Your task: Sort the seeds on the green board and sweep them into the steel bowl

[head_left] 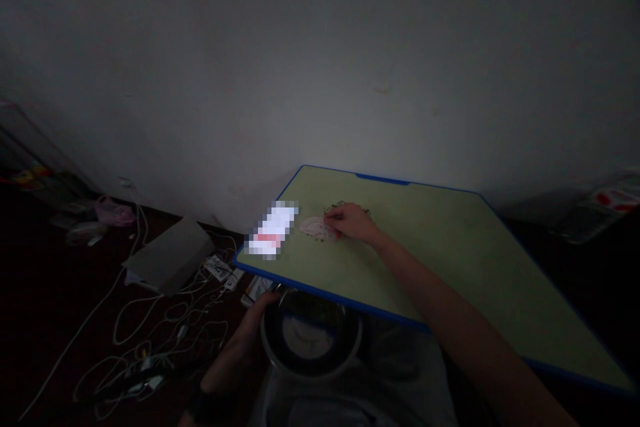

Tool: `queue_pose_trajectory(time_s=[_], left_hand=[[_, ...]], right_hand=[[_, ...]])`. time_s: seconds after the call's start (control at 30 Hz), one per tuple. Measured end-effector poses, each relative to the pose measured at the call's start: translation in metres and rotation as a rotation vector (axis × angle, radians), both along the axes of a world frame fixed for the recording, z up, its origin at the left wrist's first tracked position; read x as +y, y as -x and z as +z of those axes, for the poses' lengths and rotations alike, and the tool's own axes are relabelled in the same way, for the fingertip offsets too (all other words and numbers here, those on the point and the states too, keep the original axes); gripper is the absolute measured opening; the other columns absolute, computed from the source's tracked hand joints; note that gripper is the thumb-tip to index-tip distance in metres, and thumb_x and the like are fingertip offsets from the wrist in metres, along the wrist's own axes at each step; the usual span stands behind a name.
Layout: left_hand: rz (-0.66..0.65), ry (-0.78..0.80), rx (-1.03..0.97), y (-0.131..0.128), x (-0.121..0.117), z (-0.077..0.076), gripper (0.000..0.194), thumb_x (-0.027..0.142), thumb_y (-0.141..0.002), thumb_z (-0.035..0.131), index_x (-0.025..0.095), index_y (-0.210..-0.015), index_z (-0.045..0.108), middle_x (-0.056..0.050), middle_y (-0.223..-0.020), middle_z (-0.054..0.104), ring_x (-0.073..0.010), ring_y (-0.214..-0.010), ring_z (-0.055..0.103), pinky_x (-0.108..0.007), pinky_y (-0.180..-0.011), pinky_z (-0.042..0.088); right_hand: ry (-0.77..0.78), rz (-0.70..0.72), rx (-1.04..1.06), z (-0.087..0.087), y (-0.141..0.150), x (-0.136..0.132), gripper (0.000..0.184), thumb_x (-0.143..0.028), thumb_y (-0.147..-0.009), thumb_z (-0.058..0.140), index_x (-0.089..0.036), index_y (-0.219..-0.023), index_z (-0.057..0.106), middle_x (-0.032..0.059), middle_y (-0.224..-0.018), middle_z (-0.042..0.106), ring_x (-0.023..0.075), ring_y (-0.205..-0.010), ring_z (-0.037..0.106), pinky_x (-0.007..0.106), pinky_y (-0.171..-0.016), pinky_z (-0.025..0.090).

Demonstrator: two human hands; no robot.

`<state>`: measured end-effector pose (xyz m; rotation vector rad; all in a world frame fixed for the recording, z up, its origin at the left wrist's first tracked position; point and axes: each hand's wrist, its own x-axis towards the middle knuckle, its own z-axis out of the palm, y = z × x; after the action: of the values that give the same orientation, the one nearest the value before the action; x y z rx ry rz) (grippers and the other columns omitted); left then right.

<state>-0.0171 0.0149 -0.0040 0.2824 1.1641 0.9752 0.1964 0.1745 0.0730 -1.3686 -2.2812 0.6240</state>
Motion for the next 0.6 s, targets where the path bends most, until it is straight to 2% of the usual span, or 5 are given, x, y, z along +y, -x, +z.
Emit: queue_pose_trajectory(time_s=[0.1, 0.3, 0.47, 0.6], left_hand=[[0.028, 0.03, 0.034, 0.002, 0.0, -0.001, 0.022, 0.025, -0.077, 0.059, 0.01, -0.088, 0.07, -0.004, -0.052, 0.072, -0.0259, -0.058, 0.069, -0.033, -0.064, 0.05], [0.067, 0.039, 0.025, 0.014, -0.003, -0.001, 0.017, 0.026, -0.075, 0.062, 0.013, -0.082, 0.069, -0.006, -0.06, 0.074, -0.0256, -0.07, 0.071, -0.033, -0.071, 0.052], [0.108, 0.006, 0.125, 0.02, -0.004, 0.001, 0.019, 0.025, -0.08, 0.057, 0.013, -0.068, 0.068, -0.006, -0.057, 0.073, -0.0217, -0.058, 0.068, -0.03, -0.06, 0.051], [0.102, 0.028, 0.072, 0.019, -0.005, -0.001, 0.024, 0.024, -0.082, 0.053, 0.012, -0.067, 0.067, -0.006, -0.056, 0.072, -0.0198, -0.054, 0.066, -0.029, -0.06, 0.05]], right_hand=[[0.036, 0.01, 0.036, -0.003, 0.0, -0.001, 0.021, -0.021, -0.082, 0.057, -0.016, -0.084, 0.076, 0.0014, -0.059, 0.068, 0.011, -0.051, 0.058, 0.02, -0.055, 0.041], [0.031, 0.054, 0.059, -0.01, 0.001, -0.004, 0.02, -0.022, -0.082, 0.057, -0.018, -0.084, 0.076, 0.0014, -0.06, 0.069, 0.0115, -0.052, 0.059, 0.021, -0.056, 0.043], [0.035, 0.092, 0.087, -0.012, -0.002, -0.008, 0.02, -0.02, -0.082, 0.056, -0.017, -0.085, 0.076, 0.0007, -0.056, 0.067, 0.011, -0.049, 0.058, 0.021, -0.056, 0.043], [0.07, 0.069, 0.073, -0.01, -0.006, -0.016, 0.021, -0.022, -0.083, 0.056, -0.018, -0.088, 0.076, 0.0009, -0.058, 0.068, 0.0113, -0.051, 0.06, 0.021, -0.056, 0.043]])
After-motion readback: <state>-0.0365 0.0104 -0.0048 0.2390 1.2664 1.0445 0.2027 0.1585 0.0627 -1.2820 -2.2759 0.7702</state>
